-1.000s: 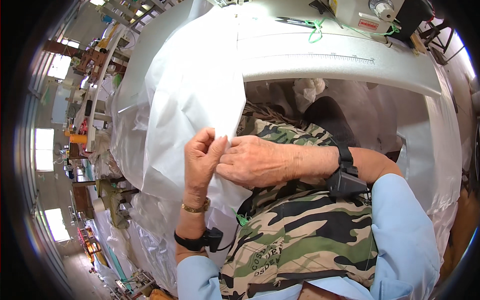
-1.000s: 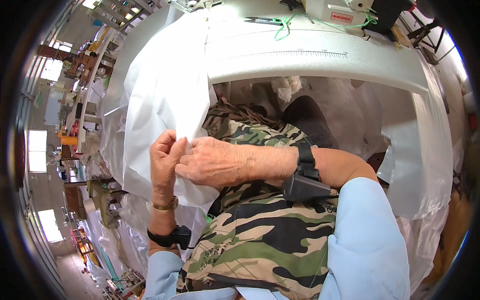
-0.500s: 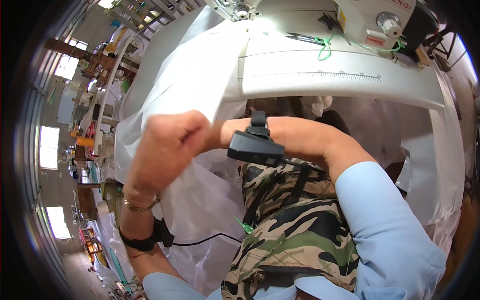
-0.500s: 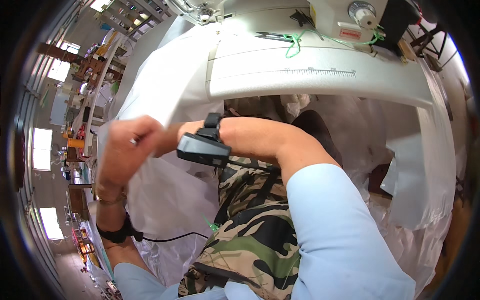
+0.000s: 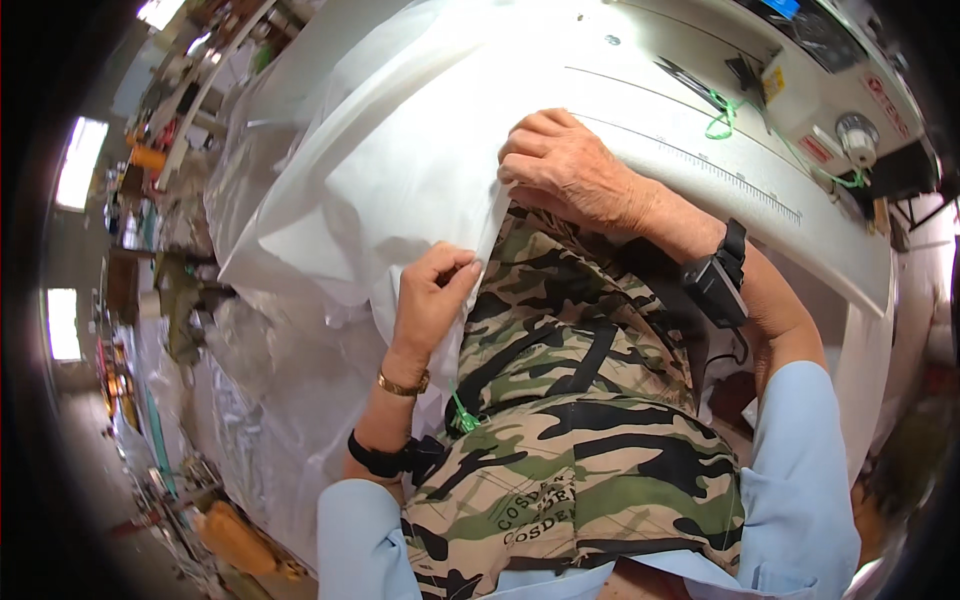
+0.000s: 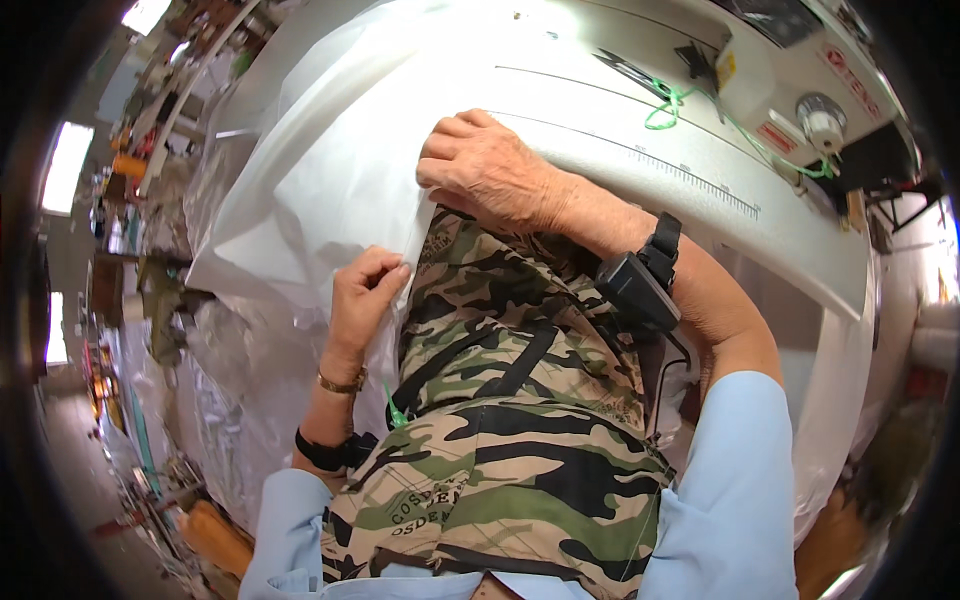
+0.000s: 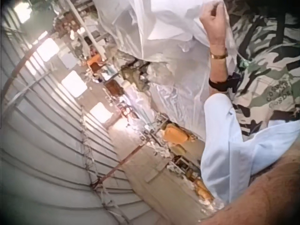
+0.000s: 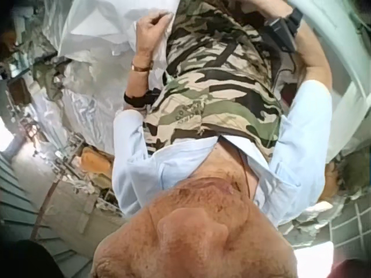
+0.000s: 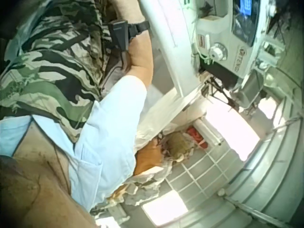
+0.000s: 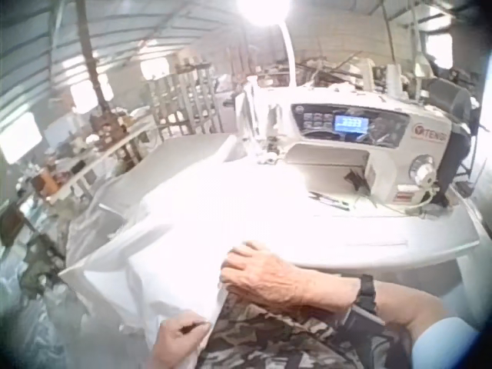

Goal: Sewing large white woven plastic sheets using an industrial sewing machine in a manufacturing environment.

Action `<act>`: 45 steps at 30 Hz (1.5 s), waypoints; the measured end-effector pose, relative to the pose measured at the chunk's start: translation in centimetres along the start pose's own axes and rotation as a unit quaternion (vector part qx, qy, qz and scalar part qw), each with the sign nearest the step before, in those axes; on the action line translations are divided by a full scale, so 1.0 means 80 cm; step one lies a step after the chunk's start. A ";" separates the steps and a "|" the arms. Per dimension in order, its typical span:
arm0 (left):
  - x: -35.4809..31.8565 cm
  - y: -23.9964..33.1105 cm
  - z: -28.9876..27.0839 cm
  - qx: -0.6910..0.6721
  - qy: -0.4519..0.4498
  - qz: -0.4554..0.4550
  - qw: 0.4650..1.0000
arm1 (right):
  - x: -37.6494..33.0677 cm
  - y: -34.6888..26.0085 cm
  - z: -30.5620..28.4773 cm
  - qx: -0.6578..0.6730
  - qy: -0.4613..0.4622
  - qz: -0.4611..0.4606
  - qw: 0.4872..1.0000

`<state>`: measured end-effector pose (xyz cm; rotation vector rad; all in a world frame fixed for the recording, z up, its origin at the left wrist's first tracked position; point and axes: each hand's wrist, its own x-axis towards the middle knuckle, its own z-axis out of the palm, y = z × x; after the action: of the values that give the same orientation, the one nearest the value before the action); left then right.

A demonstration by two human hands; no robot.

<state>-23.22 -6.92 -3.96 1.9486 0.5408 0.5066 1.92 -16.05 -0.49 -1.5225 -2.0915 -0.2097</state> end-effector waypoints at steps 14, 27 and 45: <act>-0.005 0.043 0.017 0.064 0.095 0.040 0.993 | 0.017 0.006 0.009 0.033 -0.024 -0.054 0.998; 0.013 0.062 -0.007 0.242 0.130 0.123 0.954 | 0.042 0.063 -0.005 -0.010 -0.079 -0.032 0.996; 0.031 0.029 -0.018 0.031 -0.027 0.054 0.998 | 0.043 0.170 -0.029 -0.059 -0.065 0.010 0.996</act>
<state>-21.67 -5.38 -0.97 2.0522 0.4240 0.5086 14.44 -9.43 0.72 -1.6672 -2.1968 -0.2373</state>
